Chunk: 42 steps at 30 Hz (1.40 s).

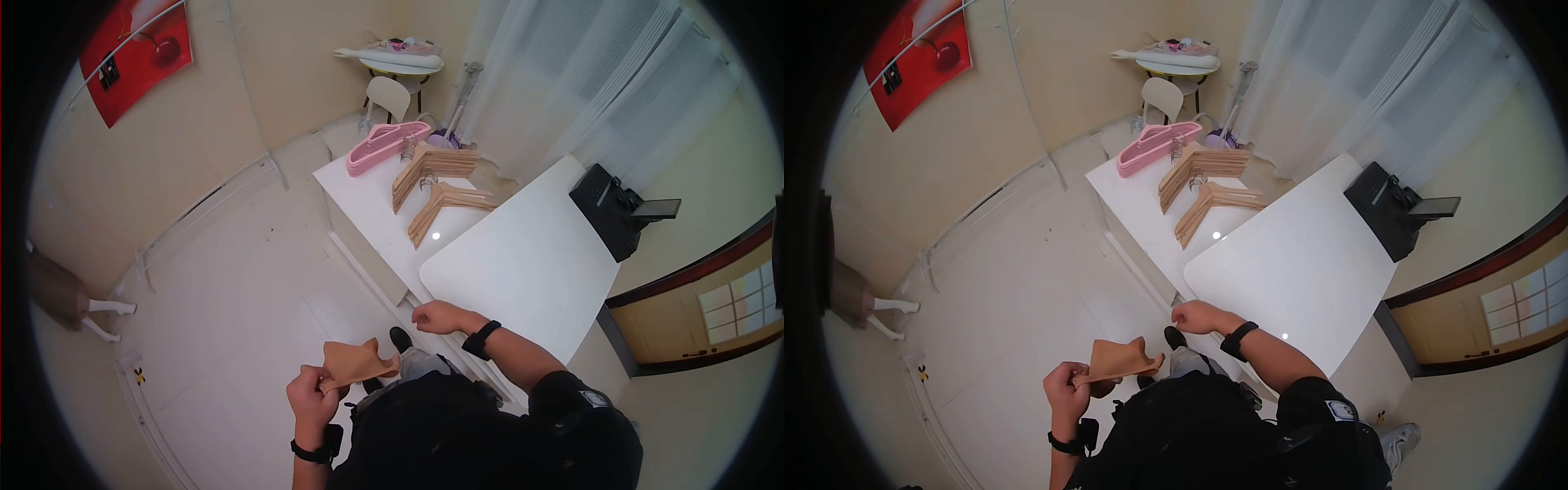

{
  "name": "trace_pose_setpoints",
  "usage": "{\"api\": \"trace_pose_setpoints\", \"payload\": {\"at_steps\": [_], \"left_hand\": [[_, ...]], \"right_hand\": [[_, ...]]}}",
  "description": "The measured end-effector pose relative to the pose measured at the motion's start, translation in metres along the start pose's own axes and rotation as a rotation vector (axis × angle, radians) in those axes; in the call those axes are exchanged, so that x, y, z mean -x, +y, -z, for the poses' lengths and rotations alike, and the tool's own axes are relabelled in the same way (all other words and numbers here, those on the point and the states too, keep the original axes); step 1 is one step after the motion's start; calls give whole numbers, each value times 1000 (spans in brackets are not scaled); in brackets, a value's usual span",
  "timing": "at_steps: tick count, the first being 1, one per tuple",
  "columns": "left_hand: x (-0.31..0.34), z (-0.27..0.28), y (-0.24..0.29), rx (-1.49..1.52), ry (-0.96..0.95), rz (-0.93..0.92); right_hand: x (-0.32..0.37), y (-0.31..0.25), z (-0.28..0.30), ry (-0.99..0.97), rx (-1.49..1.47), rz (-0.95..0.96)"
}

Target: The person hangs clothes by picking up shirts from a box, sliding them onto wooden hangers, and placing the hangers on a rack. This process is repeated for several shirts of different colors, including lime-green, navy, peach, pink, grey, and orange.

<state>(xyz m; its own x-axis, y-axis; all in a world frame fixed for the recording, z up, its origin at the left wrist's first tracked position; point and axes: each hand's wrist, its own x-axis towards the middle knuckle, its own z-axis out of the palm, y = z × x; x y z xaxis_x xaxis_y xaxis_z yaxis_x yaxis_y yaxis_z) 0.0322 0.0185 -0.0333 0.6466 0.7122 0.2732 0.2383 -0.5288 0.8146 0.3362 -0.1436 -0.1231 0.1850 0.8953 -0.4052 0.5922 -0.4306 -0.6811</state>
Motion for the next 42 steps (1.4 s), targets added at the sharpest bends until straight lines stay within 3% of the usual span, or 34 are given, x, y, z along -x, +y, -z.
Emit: {"api": "trace_pose_setpoints", "payload": {"at_steps": [3, 7, 9, 10, 14, 18, 20, 22, 26, 34, 40, 42], "left_hand": [[-25, -9, -8, -60, -13, 71], [-63, -20, -3, -154, 16, 182], [-79, -25, 2, -245, -13, 241], [-88, -26, 0, -262, -21, 262], [-117, -34, -9, -160, 88, 374], [-135, -35, -6, -207, 89, 460], [-143, -37, 2, -236, 73, 472], [-146, -41, 9, -190, 91, 518], [-148, -43, 12, -207, 183, 492], [-151, -40, 8, -255, 203, 501], [-148, -21, 9, -296, 194, 589], [-142, -13, -2, -320, 235, 515]], "right_hand": [[-42, 54, 65, 297, -4, -60], [-99, 138, 156, 477, 139, -242], [-120, 156, 178, 487, 152, -263], [-141, 188, 203, 630, 287, -194], [-182, 197, 251, 530, 428, -286], [-210, 232, 254, 427, 596, -125], [-213, 233, 254, 408, 614, -93], [-214, 228, 257, 251, 673, -101], [-217, 234, 254, 244, 724, -87], [-205, 243, 260, 428, 694, 8], [-170, 189, 270, 495, 626, 83], [-154, 147, 276, 629, 408, 22]]}}
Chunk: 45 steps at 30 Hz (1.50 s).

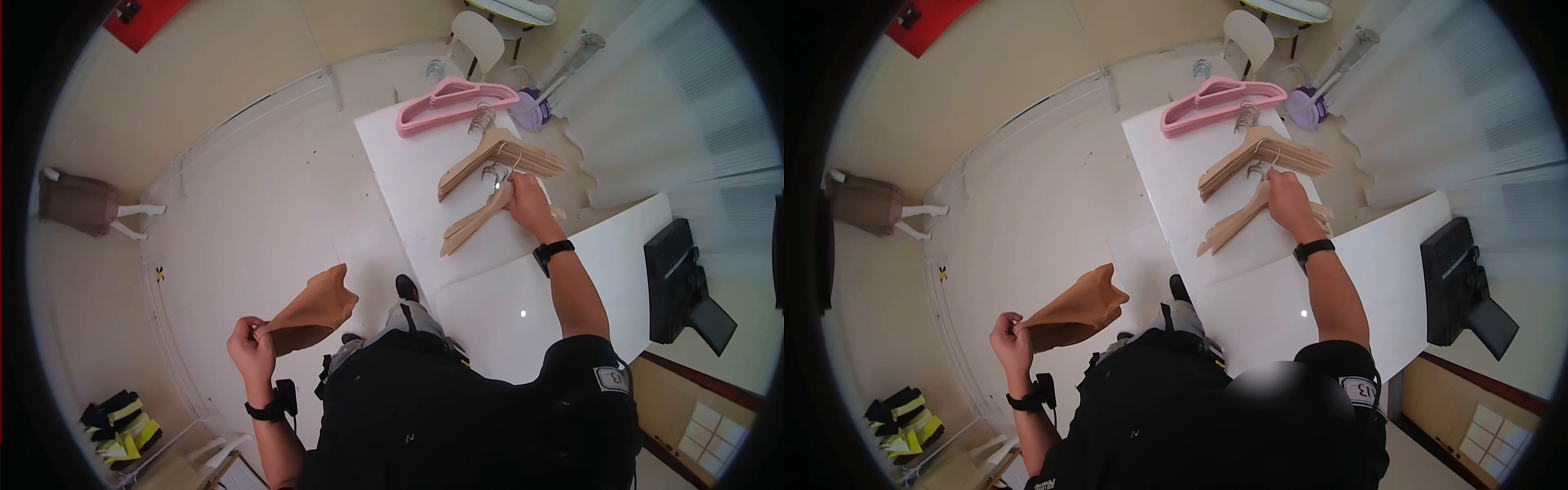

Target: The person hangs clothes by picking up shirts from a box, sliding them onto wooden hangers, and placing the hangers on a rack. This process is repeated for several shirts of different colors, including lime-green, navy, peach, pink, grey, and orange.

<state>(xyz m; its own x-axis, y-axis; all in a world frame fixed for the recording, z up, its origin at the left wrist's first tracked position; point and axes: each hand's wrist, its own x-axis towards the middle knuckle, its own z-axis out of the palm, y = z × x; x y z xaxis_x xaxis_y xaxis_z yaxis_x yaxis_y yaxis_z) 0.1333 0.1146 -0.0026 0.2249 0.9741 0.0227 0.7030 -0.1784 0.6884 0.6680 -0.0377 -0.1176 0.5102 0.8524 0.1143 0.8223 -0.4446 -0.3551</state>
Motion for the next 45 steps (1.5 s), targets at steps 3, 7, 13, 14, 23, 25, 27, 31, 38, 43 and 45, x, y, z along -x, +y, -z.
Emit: {"api": "trace_pose_setpoints", "payload": {"at_steps": [3, 7, 13, 14, 23, 25, 27, 31, 38, 43, 45], "left_hand": [[-4, 15, -19, 33, 95, -61], [-13, 51, -31, 88, 178, -64], [-21, 118, -61, 60, 223, -30], [-21, 129, -67, 123, 207, -13], [-10, 203, -129, 847, 218, 92], [-10, 216, -134, 813, 204, 91], [-9, 238, -142, 712, 152, 80], [-15, 268, -158, 595, 174, 122], [-43, 300, -189, 863, 323, 134], [-70, 360, -226, 1001, 573, 137], [-83, 383, -260, 525, 743, 177]], "right_hand": [[11, -55, 28, 163, -222, 160], [25, -177, 55, 147, -759, 159], [50, -356, 47, 26, -1167, 308], [53, -387, 44, -35, -1291, 326], [130, -610, 11, -98, -1493, 728], [141, -641, 5, 49, -1512, 874], [149, -671, 3, 96, -1511, 953], [149, -716, -6, 230, -1463, 1128], [115, -775, -95, 261, -1443, 1320], [82, -771, -176, 18, -1377, 1197], [60, -765, -194, -42, -1331, 1213]]}}
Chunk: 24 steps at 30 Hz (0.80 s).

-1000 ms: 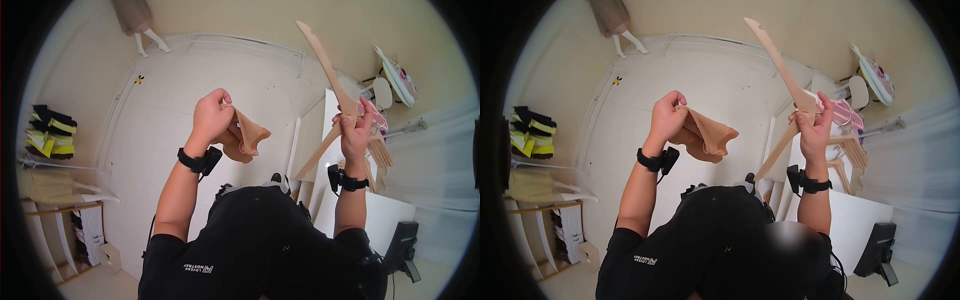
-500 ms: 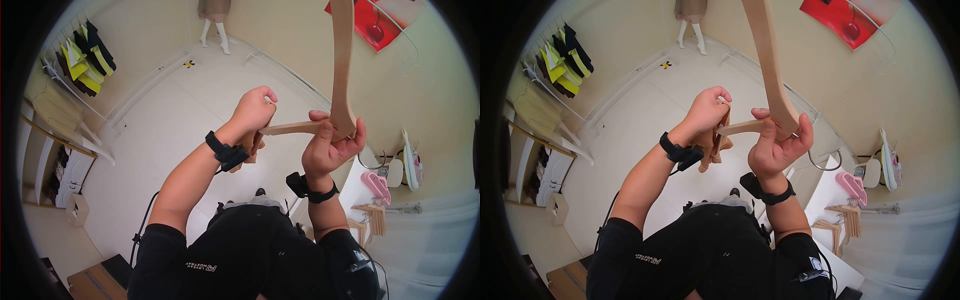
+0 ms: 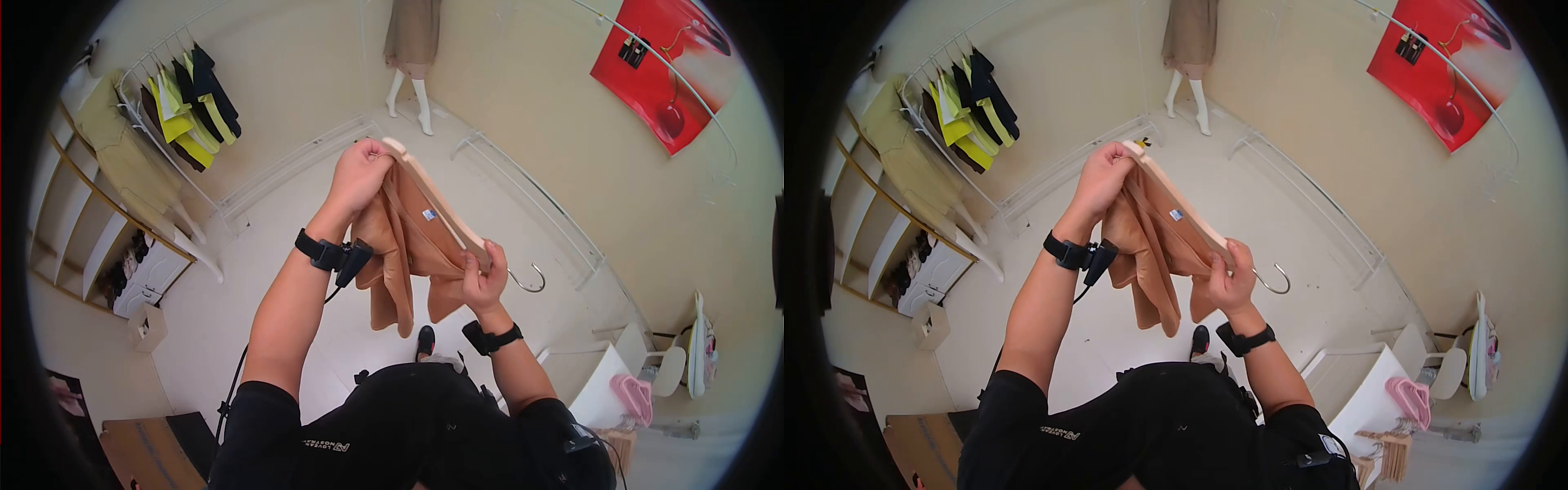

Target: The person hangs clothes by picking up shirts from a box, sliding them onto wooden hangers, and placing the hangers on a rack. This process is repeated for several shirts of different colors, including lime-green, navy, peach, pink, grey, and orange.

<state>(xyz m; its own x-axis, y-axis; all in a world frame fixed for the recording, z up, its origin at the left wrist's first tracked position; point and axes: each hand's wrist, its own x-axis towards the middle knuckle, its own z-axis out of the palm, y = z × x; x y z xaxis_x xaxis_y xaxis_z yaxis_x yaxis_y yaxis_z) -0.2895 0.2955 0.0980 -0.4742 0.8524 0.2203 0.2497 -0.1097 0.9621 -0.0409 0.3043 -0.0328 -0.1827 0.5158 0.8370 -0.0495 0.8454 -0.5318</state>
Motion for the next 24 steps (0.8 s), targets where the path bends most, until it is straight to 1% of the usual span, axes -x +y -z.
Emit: {"api": "trace_pose_setpoints", "payload": {"at_steps": [1, 3, 4, 5, 6, 7, 8, 9, 10, 11, 13, 15, 17, 18, 19, 20, 21, 22, 23, 24], "left_hand": [[-9, 7, -1, -16, 17, 1], [-28, 17, -2, -220, 1, -57], [-39, 23, -8, -227, -34, -61], [-45, 27, -14, -236, -19, -46], [-52, 31, -19, -311, -23, -62], [-59, 33, -20, -385, -30, -80], [-63, 33, -22, -391, -21, -64], [-67, 33, -23, -481, -9, -93], [-71, 34, -24, -567, 6, -122], [-75, 37, -26, -564, 22, -112], [-86, 44, -29, -563, 41, -83], [-96, 51, -30, -558, 42, -39], [-107, 59, -38, -543, 32, 7], [-113, 64, -43, -565, 16, -36], [-118, 67, -48, -587, 0, -81], [-125, 72, -54, -580, 6, -81], [-132, 77, -61, -602, -58, -147], [-140, 83, -67, -625, -124, -217], [-145, 86, -73, -614, -128, -217], [-148, 88, -77, -663, -212, -288]], "right_hand": [[2, 10, 9, -48, 16, -21], [-8, 32, 18, -78, 1, -37], [-16, 40, 21, -122, 43, -38], [-25, 41, 24, -165, 87, -43], [-39, 46, 25, -180, 127, 12], [-49, 55, 25, -188, 110, 4], [-55, 64, 26, -266, 81, -13], [-62, 69, 25, -348, 55, -29], [-71, 73, 20, -317, 62, 26], [-73, 81, 17, -333, 52, 32], [-75, 95, 10, -235, -43, -40], [-83, 105, 0, -265, -92, -46], [-101, 103, -16, -361, -11, -33], [-108, 105, -25, -371, -10, -30], [-114, 107, -34, -445, 11, -54], [-120, 109, -44, -518, 34, -77], [-128, 110, -56, -524, 38, -72], [-138, 111, -70, -616, 32, -70], [-146, 110, -85, -709, 29, -77], [-156, 106, -102, -715, 43, -81]]}}
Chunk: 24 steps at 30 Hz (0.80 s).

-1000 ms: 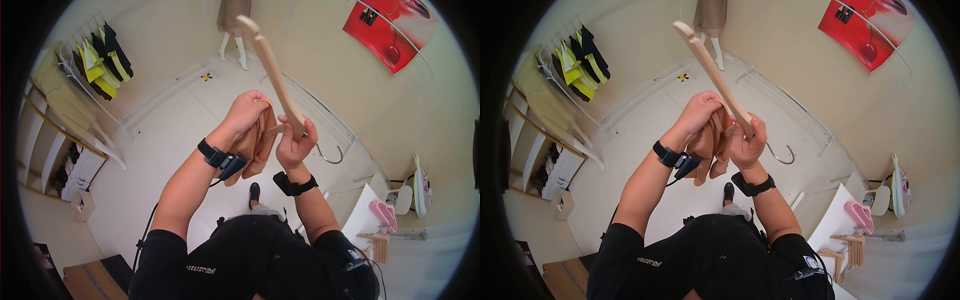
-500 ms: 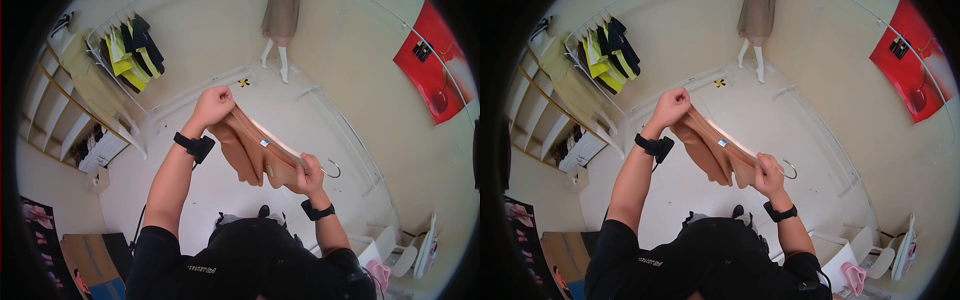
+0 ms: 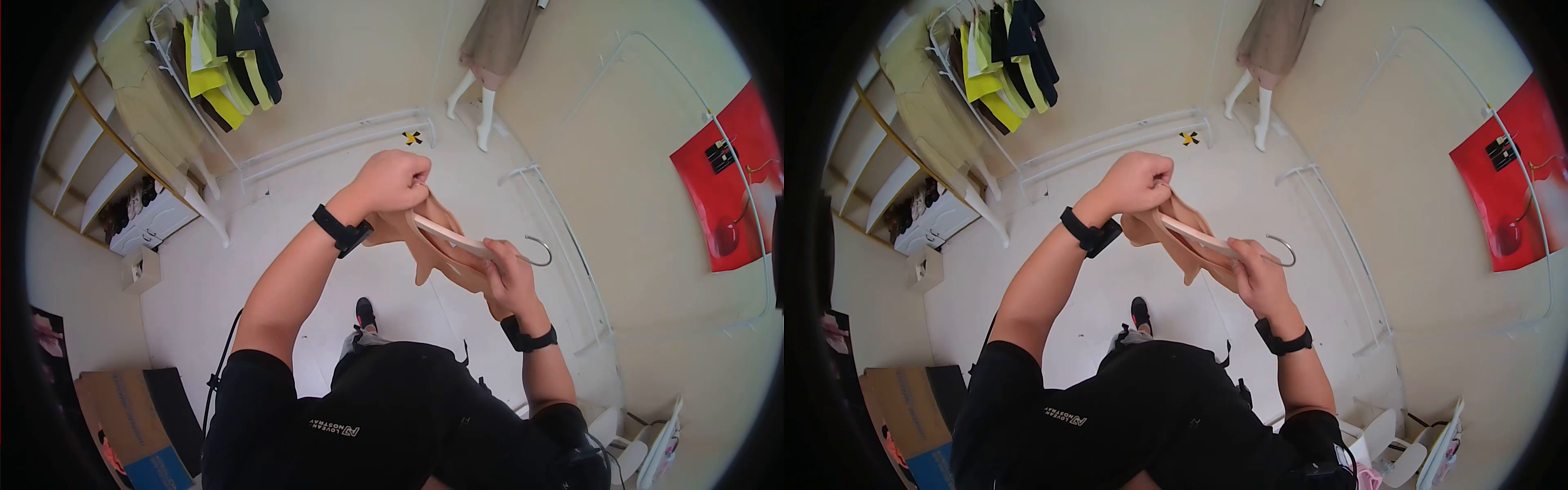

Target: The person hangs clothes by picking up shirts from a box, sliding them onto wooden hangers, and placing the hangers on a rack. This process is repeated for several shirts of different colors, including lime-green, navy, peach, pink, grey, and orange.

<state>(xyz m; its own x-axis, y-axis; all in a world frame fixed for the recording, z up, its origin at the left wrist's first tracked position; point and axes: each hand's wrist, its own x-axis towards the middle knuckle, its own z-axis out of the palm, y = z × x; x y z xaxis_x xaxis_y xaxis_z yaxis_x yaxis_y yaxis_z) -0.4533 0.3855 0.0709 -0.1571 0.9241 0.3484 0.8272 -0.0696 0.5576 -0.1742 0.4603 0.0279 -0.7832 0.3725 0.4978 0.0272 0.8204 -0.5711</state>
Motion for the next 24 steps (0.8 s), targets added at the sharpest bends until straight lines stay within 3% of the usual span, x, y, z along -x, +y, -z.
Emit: {"api": "trace_pose_setpoints", "payload": {"at_steps": [2, 5, 7, 9, 11, 12, 14, 17, 21, 24], "left_hand": [[-5, 10, -6, -40, -40, -110], [-7, 32, -31, -18, -127, -179], [-9, 53, -79, -5, 81, -335], [-3, 72, -114, -19, 80, -332], [0, 99, -133, 105, -138, -66], [0, 110, -147, 104, -130, -73], [9, 126, -179, 21, -304, 141], [24, 137, -194, 113, -134, 211], [43, 145, -223, 99, -88, 304], [60, 146, -240, -66, -63, 243]], "right_hand": [[-46, -12, -13, -110, 28, -147], [-93, -17, -36, -40, 142, 6], [-112, -21, -37, 11, 139, 1], [-123, -22, -34, 12, 150, 35], [-135, -21, -36, 12, 168, 35], [-140, -21, -37, 7, 155, 20], [-154, -18, -44, -17, 121, -35], [-171, -16, -46, -88, 163, -57], [-191, -16, -65, -121, 137, -23], [-203, -17, -76, -120, 84, -63]]}}
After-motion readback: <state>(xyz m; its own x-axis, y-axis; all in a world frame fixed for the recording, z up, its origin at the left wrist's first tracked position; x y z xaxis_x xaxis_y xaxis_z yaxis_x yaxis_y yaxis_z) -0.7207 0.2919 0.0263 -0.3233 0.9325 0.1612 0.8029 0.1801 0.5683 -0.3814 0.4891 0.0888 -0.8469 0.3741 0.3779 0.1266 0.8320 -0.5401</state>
